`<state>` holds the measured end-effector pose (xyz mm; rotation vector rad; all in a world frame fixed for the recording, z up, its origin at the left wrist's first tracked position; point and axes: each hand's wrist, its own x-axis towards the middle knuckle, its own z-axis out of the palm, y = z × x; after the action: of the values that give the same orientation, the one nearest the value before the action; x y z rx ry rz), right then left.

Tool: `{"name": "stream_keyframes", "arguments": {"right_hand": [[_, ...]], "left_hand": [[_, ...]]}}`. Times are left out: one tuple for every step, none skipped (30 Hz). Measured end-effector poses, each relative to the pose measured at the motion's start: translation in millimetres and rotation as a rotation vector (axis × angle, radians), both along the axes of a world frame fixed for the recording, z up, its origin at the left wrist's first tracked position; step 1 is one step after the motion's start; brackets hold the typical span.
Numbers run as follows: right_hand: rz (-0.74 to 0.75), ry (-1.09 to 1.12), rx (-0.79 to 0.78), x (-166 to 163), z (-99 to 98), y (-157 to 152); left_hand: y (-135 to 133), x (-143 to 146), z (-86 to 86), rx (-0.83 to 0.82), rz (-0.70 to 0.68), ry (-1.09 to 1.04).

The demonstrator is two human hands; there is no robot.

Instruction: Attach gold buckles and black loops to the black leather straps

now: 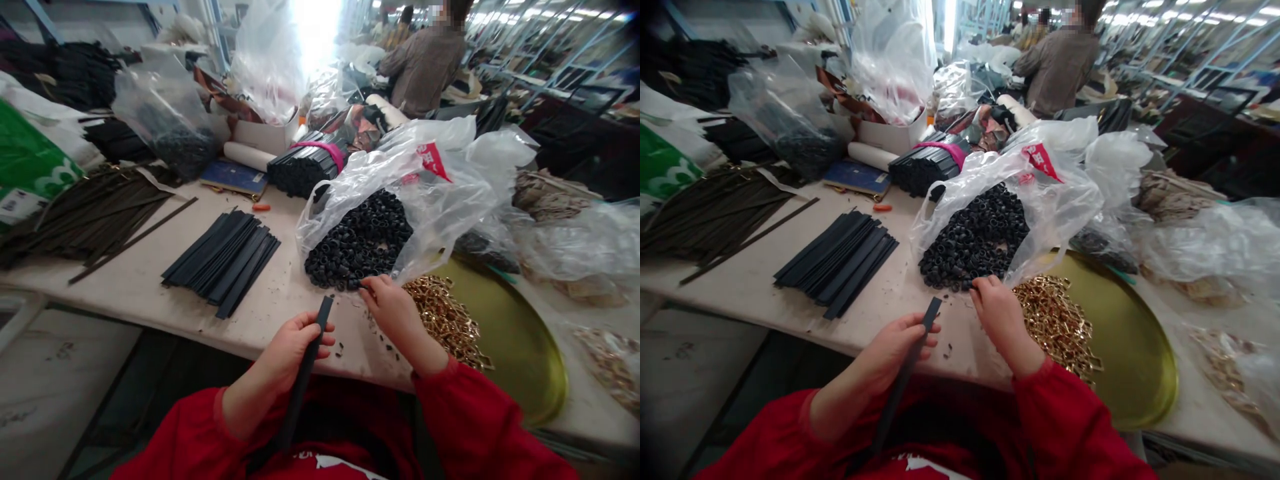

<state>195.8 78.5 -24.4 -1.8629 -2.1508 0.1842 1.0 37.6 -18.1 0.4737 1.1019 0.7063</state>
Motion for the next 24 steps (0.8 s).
{"name": "stream_keyframes", "arguments": {"right_hand": [[0.014, -0.111, 0.003, -5, -1.4, 9], [0.032, -0.208, 0.002, -12, -2.8, 15], [0.052, -0.285, 0.003, -19, -3.9, 19], [0.075, -0.341, 0.008, -25, -4.9, 21], [0.097, -0.377, 0.017, -30, -5.6, 21], [0.116, -0.4, 0.027, -34, -6.2, 21], [0.131, -0.411, 0.035, -36, -6.7, 20], [0.141, -0.416, 0.038, -37, -7.3, 19], [0.15, -0.415, 0.035, -38, -7.8, 18], [0.155, -0.411, 0.029, -38, -8.5, 17], [0.157, -0.402, 0.021, -38, -9.2, 16], [0.157, -0.388, 0.014, -38, -9.9, 16], [0.159, -0.365, 0.008, -38, -10.6, 15], [0.161, -0.328, 0.005, -38, -11.4, 14], [0.163, -0.265, -0.001, -37, -12.0, 14], [0.154, -0.173, -0.009, -36, -12.6, 12], [0.129, -0.047, -0.028, -35, -12.9, 10], [0.087, 0.116, -0.065, -33, -13.0, 7], [0.035, 0.314, -0.129, -30, -12.7, 2], [-0.018, 0.54, -0.218, -28, -12.0, -3], [-0.062, 0.776, -0.32, -26, -11.0, -10], [-0.095, 1.003, -0.422, -24, -9.7, -17], [-0.114, 1.202, -0.513, -24, -8.2, -25], [-0.132, 1.364, -0.574, -24, -6.6, -32]], "left_hand": [[0, 2, -0.1, -0.006, -0.004, -0.002], [-1, 3, -0.2, -0.013, -0.008, -0.004], [-1, 3, -0.5, -0.017, -0.009, -0.007], [-1, 3, -0.9, -0.017, -0.007, -0.012], [-1, 2, -1.6, -0.015, -0.002, -0.017], [-1, 1, -2.5, -0.012, 0.002, -0.023], [-1, -1, -3.8, -0.01, 0.003, -0.028], [-1, -2, -5.3, -0.009, 0.0, -0.035], [-2, -3, -7.0, -0.008, -0.003, -0.042], [-2, -4, -8.6, -0.008, -0.007, -0.048], [-3, -5, -10.1, -0.007, -0.008, -0.052], [-3, -5, -11.4, -0.006, -0.009, -0.053], [-4, -6, -12.3, -0.002, -0.01, -0.054], [-5, -7, -13.0, 0.007, -0.01, -0.052], [-6, -8, -13.3, 0.016, -0.014, -0.047], [-7, -9, -13.2, 0.028, -0.021, -0.039], [-8, -10, -12.8, 0.049, -0.029, -0.024], [-9, -11, -12.0, 0.077, -0.04, 0.001], [-10, -11, -10.8, 0.115, -0.055, 0.04], [-10, -11, -9.1, 0.161, -0.075, 0.088], [-11, -11, -7.1, 0.216, -0.1, 0.137], [-12, -10, -5.0, 0.274, -0.129, 0.185], [-13, -8, -2.8, 0.329, -0.159, 0.23], [-14, -6, -0.8, 0.384, -0.186, 0.269]]}}
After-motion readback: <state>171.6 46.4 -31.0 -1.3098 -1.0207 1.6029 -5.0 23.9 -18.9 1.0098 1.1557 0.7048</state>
